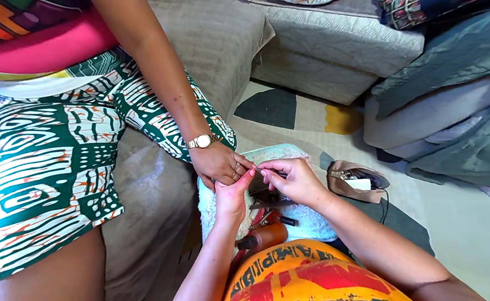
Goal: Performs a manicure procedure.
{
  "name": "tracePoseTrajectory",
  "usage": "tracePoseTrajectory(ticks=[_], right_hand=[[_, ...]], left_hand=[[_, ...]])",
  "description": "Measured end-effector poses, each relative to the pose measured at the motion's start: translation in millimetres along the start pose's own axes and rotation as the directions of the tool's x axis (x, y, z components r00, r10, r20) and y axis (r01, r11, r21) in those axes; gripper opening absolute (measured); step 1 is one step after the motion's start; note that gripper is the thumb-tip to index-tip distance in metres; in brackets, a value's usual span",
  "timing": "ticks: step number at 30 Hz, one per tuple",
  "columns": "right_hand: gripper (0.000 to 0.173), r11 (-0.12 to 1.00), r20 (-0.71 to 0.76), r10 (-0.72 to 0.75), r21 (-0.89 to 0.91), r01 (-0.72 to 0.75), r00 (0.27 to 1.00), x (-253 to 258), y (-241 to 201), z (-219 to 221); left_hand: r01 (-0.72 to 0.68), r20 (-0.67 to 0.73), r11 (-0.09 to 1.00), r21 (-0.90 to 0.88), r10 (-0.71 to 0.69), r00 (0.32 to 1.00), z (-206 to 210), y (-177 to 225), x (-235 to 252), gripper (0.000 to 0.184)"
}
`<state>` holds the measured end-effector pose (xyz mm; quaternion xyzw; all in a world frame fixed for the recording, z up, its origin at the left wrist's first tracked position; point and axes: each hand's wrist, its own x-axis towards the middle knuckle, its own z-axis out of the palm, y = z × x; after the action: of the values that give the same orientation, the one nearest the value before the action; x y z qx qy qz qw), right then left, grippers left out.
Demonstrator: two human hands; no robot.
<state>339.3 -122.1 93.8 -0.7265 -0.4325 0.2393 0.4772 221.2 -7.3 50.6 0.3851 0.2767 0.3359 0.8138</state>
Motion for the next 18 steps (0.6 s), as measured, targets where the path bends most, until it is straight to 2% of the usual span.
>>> tracePoseTrajectory(ticks=[6, 18], right_hand=[[0.021, 0.999, 0.003, 0.005, -0.038, -0.005, 1.000, 1.3, 0.9, 0.5], [0.022, 0.990, -0.034, -0.129, -0.062, 0.127, 0.991, -0.3, 10.1, 3.7]], left_hand=[[-0.006, -0.004, 1.000, -0.008, 0.006, 1.000, -0.1, -0.5, 0.3, 0.024], [-0.005, -0.004, 1.000, -0.014, 0.005, 1.000, -0.8, -1.2, -0.1, 0.024]])
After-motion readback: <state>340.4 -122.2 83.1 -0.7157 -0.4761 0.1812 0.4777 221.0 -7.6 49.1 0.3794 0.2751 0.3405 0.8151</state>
